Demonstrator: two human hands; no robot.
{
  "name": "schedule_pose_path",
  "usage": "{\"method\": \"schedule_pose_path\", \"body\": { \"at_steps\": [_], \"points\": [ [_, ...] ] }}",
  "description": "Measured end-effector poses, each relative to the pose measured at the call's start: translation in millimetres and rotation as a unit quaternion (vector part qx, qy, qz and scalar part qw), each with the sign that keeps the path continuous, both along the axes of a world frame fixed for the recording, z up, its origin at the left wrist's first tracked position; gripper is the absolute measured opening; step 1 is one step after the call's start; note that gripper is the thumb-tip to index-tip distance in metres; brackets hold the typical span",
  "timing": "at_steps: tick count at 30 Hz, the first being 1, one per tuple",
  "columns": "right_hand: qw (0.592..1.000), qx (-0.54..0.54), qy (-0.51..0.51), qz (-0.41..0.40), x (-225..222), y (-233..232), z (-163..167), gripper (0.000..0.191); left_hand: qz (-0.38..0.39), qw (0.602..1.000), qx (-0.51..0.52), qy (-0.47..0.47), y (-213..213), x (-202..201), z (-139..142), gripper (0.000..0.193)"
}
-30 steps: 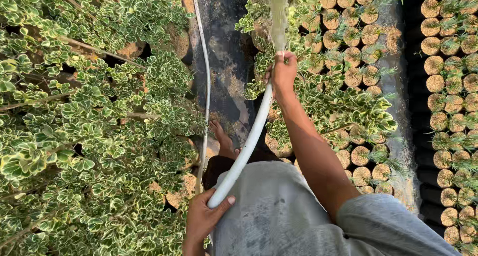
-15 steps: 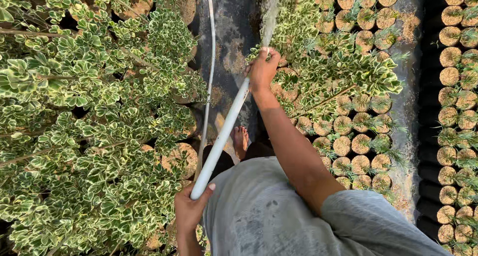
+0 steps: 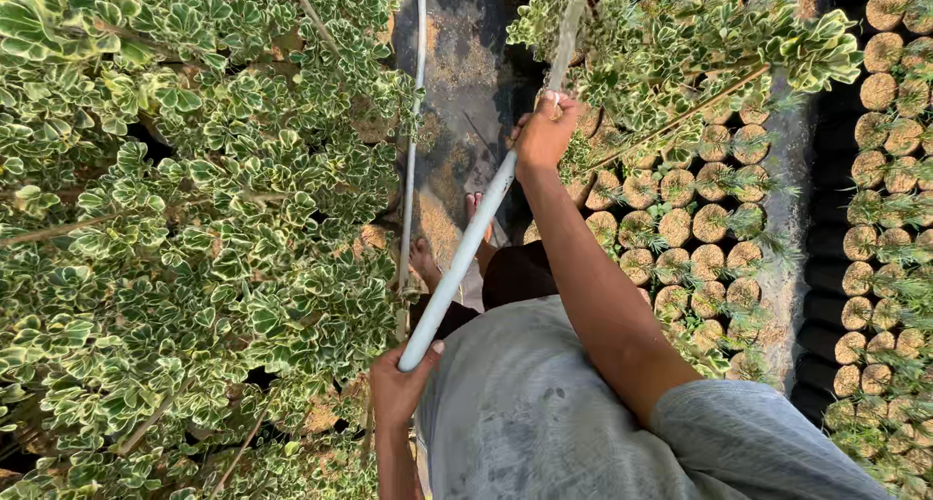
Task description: The person waters rows of potted plants using a white hose. They move along the rows, spraying water over the plants in a nursery setting.
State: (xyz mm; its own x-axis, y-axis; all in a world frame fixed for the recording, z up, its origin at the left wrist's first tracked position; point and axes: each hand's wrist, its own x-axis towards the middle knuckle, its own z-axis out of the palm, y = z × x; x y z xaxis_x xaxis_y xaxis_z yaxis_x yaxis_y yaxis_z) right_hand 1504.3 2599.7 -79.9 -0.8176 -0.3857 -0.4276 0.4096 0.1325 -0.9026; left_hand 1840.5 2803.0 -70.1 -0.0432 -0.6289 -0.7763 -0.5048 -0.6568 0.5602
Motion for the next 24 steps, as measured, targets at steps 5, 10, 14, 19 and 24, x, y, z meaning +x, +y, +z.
{"method": "schedule_pose_path", "body": {
  "at_steps": [5, 10, 14, 19, 24],
  "points": [
    [1.0, 0.026, -0.006, -0.003, 39, 21, -2, 0.019, -0.014, 0.998, -0.047, 0.047, 20, 43, -10, 0.035],
    [0.999, 0.027, 0.028, 0.004, 61, 41, -1, 0.02, -0.003, 0.997, -0.035, 0.064, 33, 66, -11, 0.035],
    [0.999, 0.034, 0.014, -0.005, 60, 57, -1, 0.021, -0.027, 0.999, -0.013, 0.034, 37, 69, -4, 0.034],
    [0.996, 0.091, -0.008, 0.006, 48, 85, -5, 0.023, -0.13, 0.99, -0.054, 0.005, 40, 57, 5, 0.033],
    [0.995, 0.077, -0.049, 0.03, 19, 113, -7, 0.023, -0.18, 0.981, -0.068, -0.014, 55, 31, 16, 0.033]
  ]
}}
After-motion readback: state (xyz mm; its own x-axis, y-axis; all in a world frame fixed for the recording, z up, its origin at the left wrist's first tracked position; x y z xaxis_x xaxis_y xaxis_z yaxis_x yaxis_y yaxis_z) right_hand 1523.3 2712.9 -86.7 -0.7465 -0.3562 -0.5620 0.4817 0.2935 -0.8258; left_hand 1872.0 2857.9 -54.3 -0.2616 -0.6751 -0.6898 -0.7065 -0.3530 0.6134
